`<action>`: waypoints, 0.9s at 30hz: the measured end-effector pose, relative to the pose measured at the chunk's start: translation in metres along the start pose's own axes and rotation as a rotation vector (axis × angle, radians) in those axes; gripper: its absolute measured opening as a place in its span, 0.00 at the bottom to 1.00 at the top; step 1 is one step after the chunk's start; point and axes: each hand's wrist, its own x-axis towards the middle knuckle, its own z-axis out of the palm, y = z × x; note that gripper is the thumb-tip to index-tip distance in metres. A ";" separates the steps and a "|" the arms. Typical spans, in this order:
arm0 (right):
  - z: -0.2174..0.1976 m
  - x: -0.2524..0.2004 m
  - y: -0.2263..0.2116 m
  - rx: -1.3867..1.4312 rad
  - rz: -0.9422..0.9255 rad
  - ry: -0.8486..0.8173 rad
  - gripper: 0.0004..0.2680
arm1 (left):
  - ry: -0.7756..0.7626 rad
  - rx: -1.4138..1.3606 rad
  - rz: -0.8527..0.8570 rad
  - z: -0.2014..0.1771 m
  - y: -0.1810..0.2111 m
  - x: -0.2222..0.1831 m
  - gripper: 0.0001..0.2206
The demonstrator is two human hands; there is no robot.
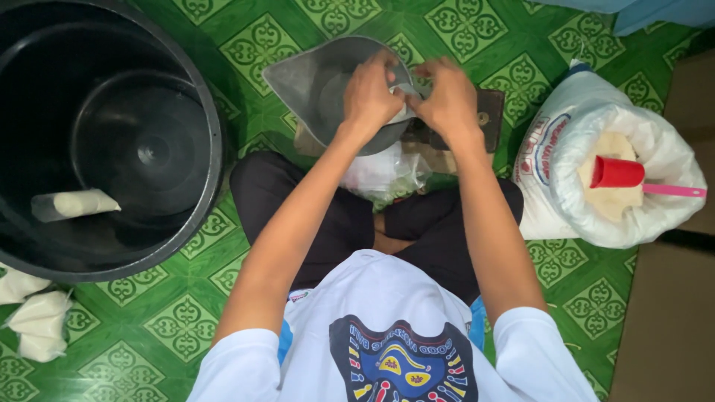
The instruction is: The person scoops a white powder from a large sack into small plastic bags using a red scoop, then ties each bag and places it into a black bucket. The process is repeated multiple times.
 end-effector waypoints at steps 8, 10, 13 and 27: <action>0.041 0.024 0.029 -0.084 -0.107 0.082 0.01 | 0.101 -0.042 0.091 -0.002 -0.009 -0.011 0.12; 0.038 0.022 0.027 -0.125 -0.117 0.094 0.04 | 0.123 -0.037 0.115 -0.004 -0.011 -0.014 0.11; 0.020 0.012 0.017 -0.101 -0.126 0.107 0.06 | 0.130 -0.031 0.150 -0.008 -0.009 -0.020 0.10; 0.017 -0.022 0.015 -0.097 -0.344 0.146 0.10 | 0.363 0.039 0.217 -0.012 -0.011 -0.046 0.09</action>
